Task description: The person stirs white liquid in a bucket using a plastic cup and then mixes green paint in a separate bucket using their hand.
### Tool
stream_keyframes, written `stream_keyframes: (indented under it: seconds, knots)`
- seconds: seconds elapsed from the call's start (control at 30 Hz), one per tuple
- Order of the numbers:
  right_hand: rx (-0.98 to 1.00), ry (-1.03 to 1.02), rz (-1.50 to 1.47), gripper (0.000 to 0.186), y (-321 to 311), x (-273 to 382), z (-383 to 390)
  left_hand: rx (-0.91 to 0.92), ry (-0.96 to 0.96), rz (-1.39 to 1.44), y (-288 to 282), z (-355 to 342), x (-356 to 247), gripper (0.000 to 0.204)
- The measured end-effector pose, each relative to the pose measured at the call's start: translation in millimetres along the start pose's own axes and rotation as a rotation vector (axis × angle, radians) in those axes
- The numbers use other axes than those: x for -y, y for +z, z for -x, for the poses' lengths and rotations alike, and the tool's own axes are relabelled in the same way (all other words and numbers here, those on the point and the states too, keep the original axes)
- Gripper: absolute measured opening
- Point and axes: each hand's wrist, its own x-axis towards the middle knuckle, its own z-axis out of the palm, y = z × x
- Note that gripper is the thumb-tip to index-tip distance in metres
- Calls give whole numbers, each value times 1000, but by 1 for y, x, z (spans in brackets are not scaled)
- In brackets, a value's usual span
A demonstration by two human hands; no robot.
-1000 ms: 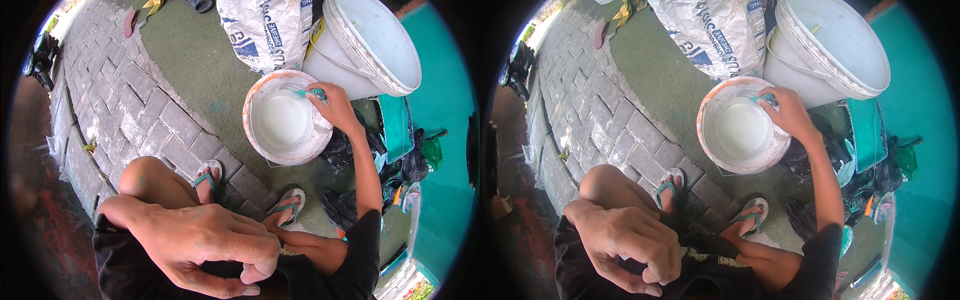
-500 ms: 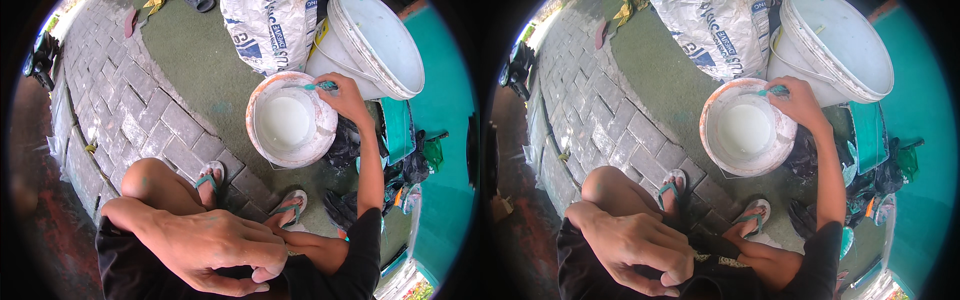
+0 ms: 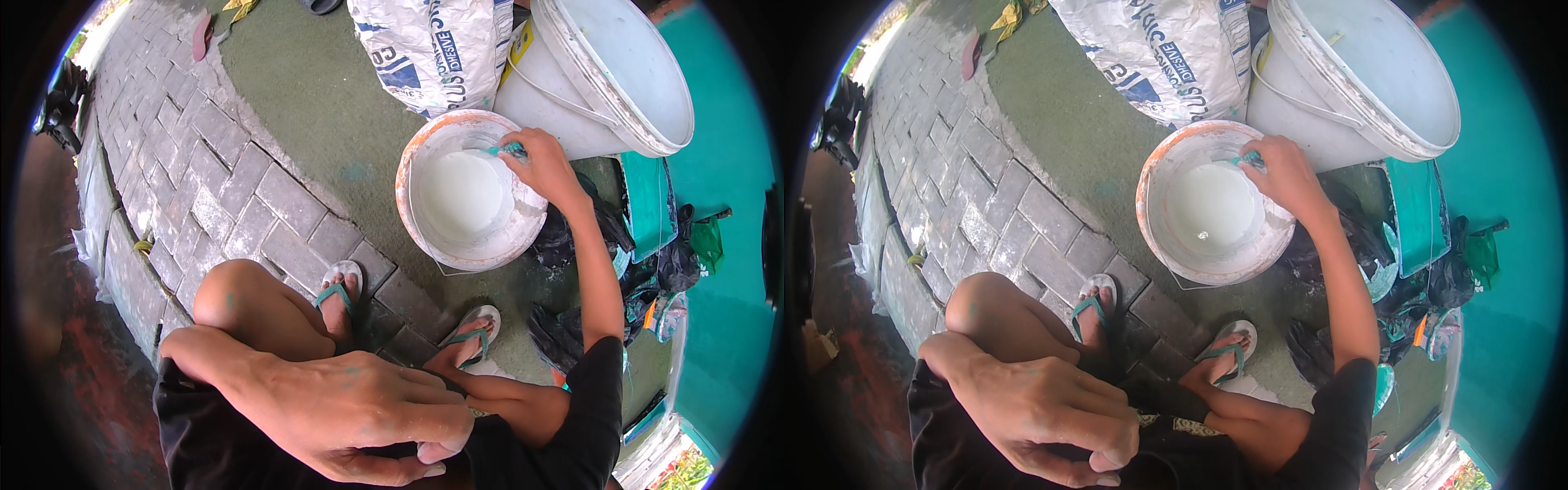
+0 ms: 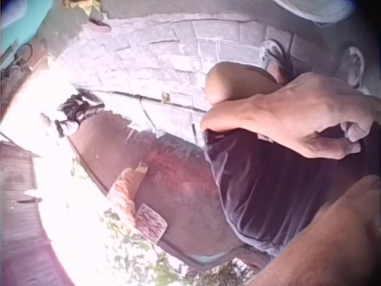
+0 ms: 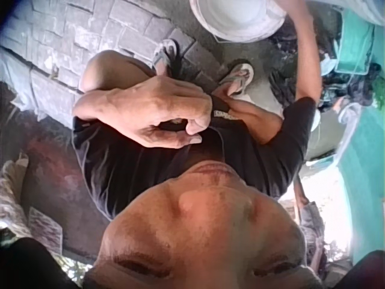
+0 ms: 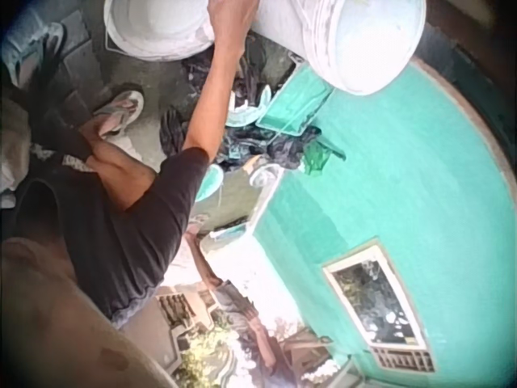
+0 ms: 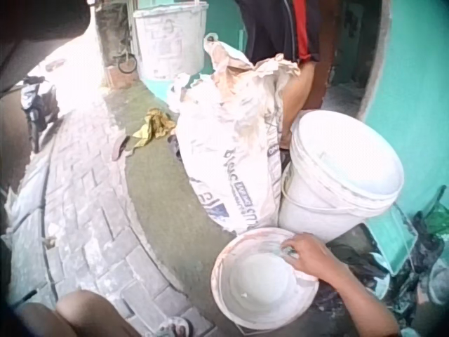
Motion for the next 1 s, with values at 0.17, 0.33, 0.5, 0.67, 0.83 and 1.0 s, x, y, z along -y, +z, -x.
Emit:
stream_keyframes:
  seconds: [0.17,0.33,0.5,0.67,0.83,1.0]
  knots:
    - [141,89,18,21,11,-7,17,32,-28,-195,-6,-3,-2,27]
    - [308,63,-33,25,18,18,42,17,-56,-498,-4,-2,3,28]
    - [303,-29,-197,22,40,37,46,127,-152,-1043,1,-4,13,19]
    - [91,-187,-137,19,57,21,18,91,-269,-1298,3,1,33,15]
    - [-8,-179,86,17,44,6,16,11,-332,-1340,3,6,41,19]
    - [54,3,-71,18,37,3,38,46,-369,-1307,5,8,41,18]
